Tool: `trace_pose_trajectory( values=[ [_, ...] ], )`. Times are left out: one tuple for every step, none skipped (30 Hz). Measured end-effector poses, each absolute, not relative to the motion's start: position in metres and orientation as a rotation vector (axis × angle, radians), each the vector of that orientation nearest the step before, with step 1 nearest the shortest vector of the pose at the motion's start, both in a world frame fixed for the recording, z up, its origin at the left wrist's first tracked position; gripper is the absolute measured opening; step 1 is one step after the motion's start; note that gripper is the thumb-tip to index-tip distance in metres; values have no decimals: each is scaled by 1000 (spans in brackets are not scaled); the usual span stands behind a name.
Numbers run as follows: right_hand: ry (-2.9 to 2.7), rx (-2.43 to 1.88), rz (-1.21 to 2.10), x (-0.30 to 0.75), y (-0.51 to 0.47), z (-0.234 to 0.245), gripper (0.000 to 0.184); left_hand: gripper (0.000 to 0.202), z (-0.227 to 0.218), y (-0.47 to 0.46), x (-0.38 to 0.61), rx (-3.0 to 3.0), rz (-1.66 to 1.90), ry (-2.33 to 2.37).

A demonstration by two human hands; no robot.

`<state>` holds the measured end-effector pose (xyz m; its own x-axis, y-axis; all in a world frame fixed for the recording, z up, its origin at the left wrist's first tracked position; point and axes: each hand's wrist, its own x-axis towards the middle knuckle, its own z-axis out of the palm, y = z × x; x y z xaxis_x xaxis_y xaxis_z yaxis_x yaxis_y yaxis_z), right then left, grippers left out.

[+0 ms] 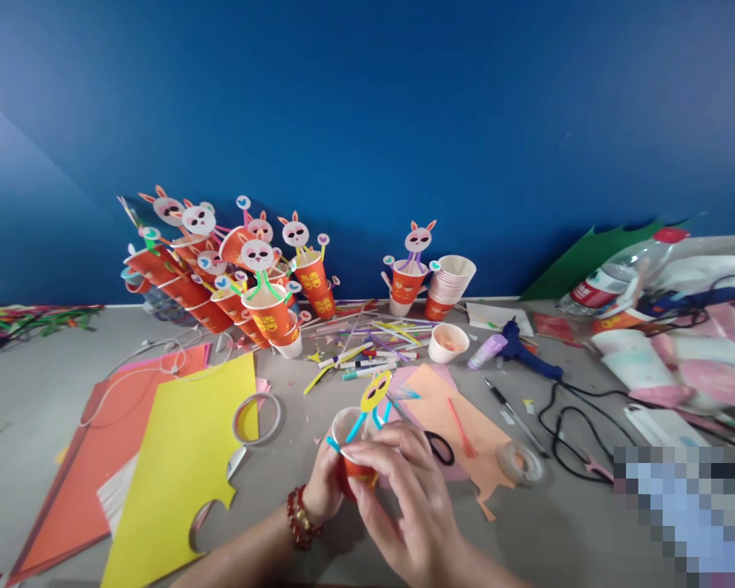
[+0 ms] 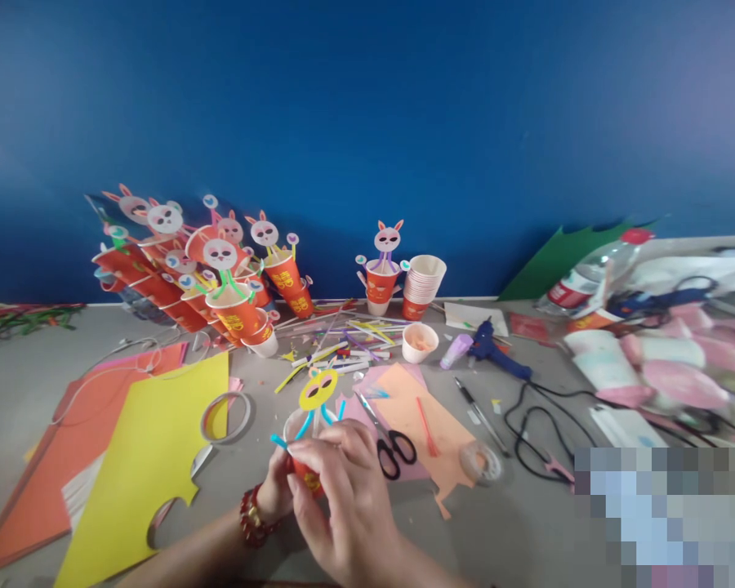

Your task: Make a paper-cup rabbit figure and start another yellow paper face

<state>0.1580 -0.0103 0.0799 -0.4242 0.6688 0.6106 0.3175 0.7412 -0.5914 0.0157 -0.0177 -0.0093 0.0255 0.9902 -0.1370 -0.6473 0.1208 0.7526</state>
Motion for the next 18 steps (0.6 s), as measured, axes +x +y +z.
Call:
trace_pose_trajectory(
  values=[
    [-2031,-750,497,158,-11,80,35,42,-10,-18,15,570,1381,759],
    [-2025,-756,507,158,-11,80,34,40,-12,-18,14,564,1385,764],
    [-2018,-762,519,158,-11,79,33,38,-13,-18,14,560,1391,770],
    [-2011,-769,533,158,-11,79,32,37,-15,-18,13,558,1395,774],
    [-2004,-777,551,158,-11,79,30,37,-15,-18,13,558,1398,776],
    [-1998,-786,568,158,-11,78,29,37,-15,-18,13,560,1399,776],
    [-1992,-795,582,158,-12,78,28,37,-15,-17,13,563,1399,776],
    [-1985,-803,593,158,-12,77,28,37,-13,-17,14,570,1399,773],
    [-1977,-811,603,157,-12,77,27,37,-10,-17,15,580,1397,765],
    [-1967,-816,613,157,-12,77,26,38,-8,-16,16,590,1398,754],
    [-1958,-820,625,157,-13,77,26,39,-5,-16,17,599,1400,738],
    [-1949,-824,636,157,-13,77,25,41,-2,-16,18,606,1398,719],
    [-1943,-827,647,157,-13,78,25,42,1,-16,19,608,1394,703],
    [-1940,-829,657,157,-13,78,25,43,3,-16,20,604,1393,692],
    [-1938,-829,661,157,-13,79,24,44,4,-16,20,598,1393,688],
    [-1937,-830,664,157,-14,79,24,44,4,-16,21,592,1395,688],
    [-1936,-832,665,157,-14,80,24,44,4,-16,21,586,1400,690],
    [-1935,-835,666,157,-14,79,24,44,3,-16,21,582,1406,693]
  ],
)
